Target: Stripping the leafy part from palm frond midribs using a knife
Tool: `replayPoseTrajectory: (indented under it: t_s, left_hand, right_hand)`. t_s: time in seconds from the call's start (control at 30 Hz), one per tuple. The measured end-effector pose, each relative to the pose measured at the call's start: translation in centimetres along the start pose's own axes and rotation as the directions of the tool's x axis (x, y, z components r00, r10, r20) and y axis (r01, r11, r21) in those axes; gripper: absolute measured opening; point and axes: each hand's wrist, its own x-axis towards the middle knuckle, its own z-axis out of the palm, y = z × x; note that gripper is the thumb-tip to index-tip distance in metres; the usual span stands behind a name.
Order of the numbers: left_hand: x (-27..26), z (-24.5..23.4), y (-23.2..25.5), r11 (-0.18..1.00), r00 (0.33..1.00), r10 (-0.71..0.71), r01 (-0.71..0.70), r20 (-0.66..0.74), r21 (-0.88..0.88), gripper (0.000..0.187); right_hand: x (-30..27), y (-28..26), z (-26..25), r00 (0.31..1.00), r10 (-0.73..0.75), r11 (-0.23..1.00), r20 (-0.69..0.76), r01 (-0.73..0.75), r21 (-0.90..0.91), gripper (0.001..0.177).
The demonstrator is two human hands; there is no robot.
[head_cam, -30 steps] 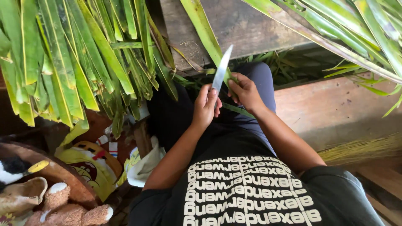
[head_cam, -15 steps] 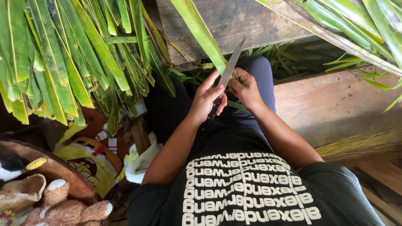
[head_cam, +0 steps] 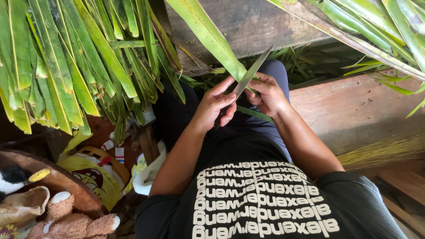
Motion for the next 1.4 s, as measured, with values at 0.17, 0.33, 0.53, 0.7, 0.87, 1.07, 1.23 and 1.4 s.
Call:
replayPoseTrajectory:
  t_s: [0.17,0.33,0.53,0.7,0.87,1.07,1.23,1.4]
  left_hand:
    - [0.2,-0.9,0.0,0.994,0.998,-0.053,0.055,0.021,-0.093,0.053]
    - [0.6,-2.0,0.5,0.971,0.989,-0.131,0.142,0.068,-0.193,0.053]
    - [1.3,-4.1,0.7,0.918,0.966,-0.209,0.247,0.152,-0.310,0.047]
    - [1.3,-3.6,0.2,0.948,0.979,-0.166,0.191,0.117,-0.256,0.045]
    - [1.3,-2.1,0.8,0.994,0.997,-0.077,0.076,-0.010,-0.084,0.046]
    - [2.0,-2.3,0.5,0.999,0.998,0.025,-0.024,-0.049,0.034,0.042]
    - [2.4,-1.4,0.7,0.983,0.988,0.136,-0.125,-0.077,0.135,0.039]
    - [3.1,-1.2,0.4,0.966,0.975,0.209,-0.194,-0.077,0.172,0.039]
  right_hand:
    - [0.4,0.5,-0.5,0.997,0.070,0.990,0.038,-0.074,0.123,0.012]
    - [0.2,-0.2,0.4,0.988,0.139,0.972,0.067,-0.149,0.182,0.014]
    - [0.3,-0.7,1.5,0.990,0.129,0.978,0.064,-0.137,0.155,0.013]
    - [0.3,-0.9,1.4,0.991,0.118,0.989,0.058,-0.122,0.077,0.016]
    - [0.0,-0.9,2.1,0.998,-0.037,0.979,0.050,0.046,-0.200,0.025]
    - [-0.2,-1.7,2.3,0.995,-0.071,0.904,0.072,0.095,-0.416,0.032]
    - [0.0,-1.8,1.8,0.991,-0.092,0.909,0.094,0.122,-0.399,0.030]
    - [0.1,-1.7,1.8,0.983,-0.155,0.935,0.098,0.178,-0.307,0.026]
